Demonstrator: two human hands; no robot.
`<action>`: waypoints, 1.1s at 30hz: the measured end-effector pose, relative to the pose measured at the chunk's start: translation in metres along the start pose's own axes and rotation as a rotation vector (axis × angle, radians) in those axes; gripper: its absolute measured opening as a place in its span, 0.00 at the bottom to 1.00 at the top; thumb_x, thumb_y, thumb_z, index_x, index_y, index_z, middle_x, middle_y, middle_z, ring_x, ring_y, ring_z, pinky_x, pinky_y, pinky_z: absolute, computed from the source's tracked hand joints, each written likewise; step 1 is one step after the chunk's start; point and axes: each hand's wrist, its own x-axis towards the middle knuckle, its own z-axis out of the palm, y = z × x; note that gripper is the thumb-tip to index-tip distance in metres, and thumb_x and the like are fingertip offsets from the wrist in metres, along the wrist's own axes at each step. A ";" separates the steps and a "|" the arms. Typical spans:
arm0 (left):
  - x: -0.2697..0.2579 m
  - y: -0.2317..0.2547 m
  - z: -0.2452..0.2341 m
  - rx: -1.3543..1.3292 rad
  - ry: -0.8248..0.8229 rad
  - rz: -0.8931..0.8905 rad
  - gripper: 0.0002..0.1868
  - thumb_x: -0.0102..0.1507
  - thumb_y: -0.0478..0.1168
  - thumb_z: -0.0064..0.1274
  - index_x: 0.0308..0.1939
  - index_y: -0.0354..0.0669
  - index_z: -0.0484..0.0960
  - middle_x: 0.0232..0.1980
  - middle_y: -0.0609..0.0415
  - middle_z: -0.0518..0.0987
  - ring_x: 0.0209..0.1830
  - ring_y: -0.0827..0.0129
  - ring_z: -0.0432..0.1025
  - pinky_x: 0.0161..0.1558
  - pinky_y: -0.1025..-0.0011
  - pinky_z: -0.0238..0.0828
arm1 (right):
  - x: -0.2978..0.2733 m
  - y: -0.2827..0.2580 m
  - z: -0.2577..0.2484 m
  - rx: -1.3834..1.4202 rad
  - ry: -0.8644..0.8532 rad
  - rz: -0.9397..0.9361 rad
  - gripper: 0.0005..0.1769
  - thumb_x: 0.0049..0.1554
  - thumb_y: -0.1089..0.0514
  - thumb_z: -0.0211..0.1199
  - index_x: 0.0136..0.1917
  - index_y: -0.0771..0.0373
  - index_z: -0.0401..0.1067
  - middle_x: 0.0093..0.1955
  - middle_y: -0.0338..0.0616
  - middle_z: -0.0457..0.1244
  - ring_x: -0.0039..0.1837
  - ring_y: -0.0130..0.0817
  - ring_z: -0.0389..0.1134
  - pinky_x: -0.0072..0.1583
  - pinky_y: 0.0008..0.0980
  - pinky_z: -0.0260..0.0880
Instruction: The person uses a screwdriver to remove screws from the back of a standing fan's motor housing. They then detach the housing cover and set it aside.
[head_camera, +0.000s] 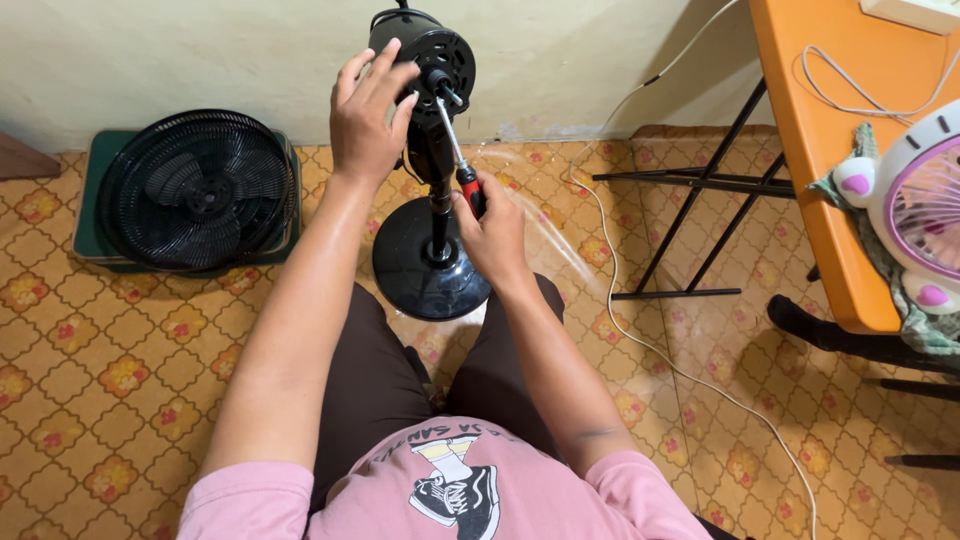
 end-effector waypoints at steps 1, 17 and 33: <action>0.002 -0.002 0.000 0.040 -0.005 0.044 0.14 0.65 0.38 0.67 0.55 0.54 0.87 0.72 0.57 0.77 0.70 0.52 0.67 0.70 0.58 0.65 | 0.000 0.000 -0.001 0.000 -0.001 -0.022 0.14 0.57 0.58 0.69 0.55 0.66 0.73 0.33 0.49 0.64 0.33 0.40 0.64 0.40 0.37 0.64; 0.032 -0.014 -0.020 0.189 -0.156 0.362 0.04 0.60 0.39 0.67 0.38 0.53 0.89 0.71 0.55 0.75 0.70 0.57 0.67 0.69 0.55 0.59 | -0.002 0.008 -0.006 0.014 -0.027 -0.069 0.14 0.57 0.60 0.69 0.55 0.66 0.74 0.35 0.48 0.65 0.37 0.39 0.65 0.43 0.36 0.66; 0.032 -0.009 -0.017 0.051 -0.239 0.238 0.07 0.64 0.43 0.69 0.43 0.52 0.86 0.70 0.54 0.73 0.71 0.54 0.66 0.75 0.42 0.49 | -0.005 0.018 -0.009 0.045 -0.001 -0.033 0.14 0.57 0.60 0.69 0.55 0.66 0.74 0.36 0.45 0.64 0.37 0.31 0.61 0.42 0.31 0.65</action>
